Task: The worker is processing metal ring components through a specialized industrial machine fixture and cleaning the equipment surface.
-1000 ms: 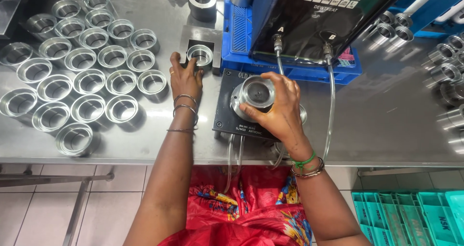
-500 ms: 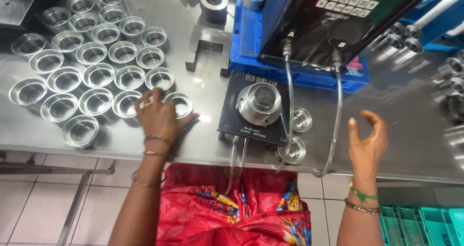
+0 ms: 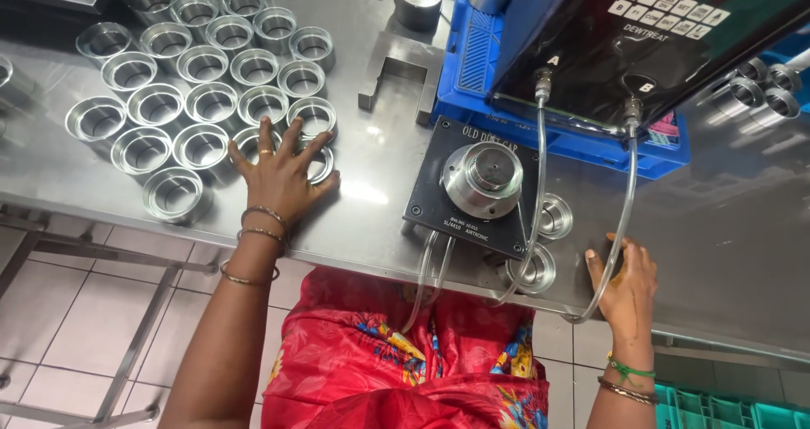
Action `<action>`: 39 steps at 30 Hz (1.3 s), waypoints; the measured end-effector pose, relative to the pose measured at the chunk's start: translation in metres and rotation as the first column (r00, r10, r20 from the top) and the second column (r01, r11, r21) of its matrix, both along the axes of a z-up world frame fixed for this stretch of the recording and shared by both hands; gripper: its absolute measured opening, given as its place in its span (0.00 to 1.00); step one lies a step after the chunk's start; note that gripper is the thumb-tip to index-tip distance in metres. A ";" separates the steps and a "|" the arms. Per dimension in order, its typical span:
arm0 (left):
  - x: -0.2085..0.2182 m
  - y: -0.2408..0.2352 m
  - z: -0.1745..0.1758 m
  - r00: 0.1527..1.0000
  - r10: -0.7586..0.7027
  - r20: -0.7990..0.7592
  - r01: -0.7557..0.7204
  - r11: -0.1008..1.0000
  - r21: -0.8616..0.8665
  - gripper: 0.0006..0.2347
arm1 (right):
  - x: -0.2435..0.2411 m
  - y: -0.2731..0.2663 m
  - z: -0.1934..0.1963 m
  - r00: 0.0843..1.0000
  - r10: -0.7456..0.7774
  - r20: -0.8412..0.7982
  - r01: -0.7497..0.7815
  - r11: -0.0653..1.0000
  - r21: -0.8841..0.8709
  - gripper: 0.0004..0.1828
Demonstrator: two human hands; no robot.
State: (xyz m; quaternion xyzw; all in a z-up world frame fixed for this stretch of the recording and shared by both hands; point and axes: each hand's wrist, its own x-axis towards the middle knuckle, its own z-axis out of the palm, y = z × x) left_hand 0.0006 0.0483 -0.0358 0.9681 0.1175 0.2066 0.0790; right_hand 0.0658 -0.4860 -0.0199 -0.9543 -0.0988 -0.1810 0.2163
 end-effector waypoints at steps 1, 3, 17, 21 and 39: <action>0.001 0.002 0.003 1.000 0.005 0.001 -0.005 1.000 -0.001 0.28 | 0.001 -0.001 -0.001 1.000 0.005 0.001 -0.005 1.000 -0.001 0.25; 0.005 0.005 0.009 1.000 -0.003 -0.016 0.003 1.000 0.011 0.27 | 0.001 -0.004 -0.002 1.000 0.007 0.000 -0.006 1.000 0.023 0.24; 0.034 0.038 0.004 0.999 0.032 -0.024 -0.034 0.997 -0.064 0.27 | -0.002 -0.002 -0.001 0.999 -0.025 -0.027 0.025 1.000 0.013 0.22; 0.052 0.057 -0.001 0.996 0.087 -0.022 -0.088 0.994 -0.071 0.28 | -0.001 -0.003 -0.003 0.999 -0.036 -0.024 0.036 0.999 0.008 0.22; 0.139 0.078 -0.029 0.949 0.313 0.022 -0.314 0.949 0.028 0.23 | 0.006 -0.003 -0.010 0.996 -0.078 0.051 0.081 0.995 -0.063 0.19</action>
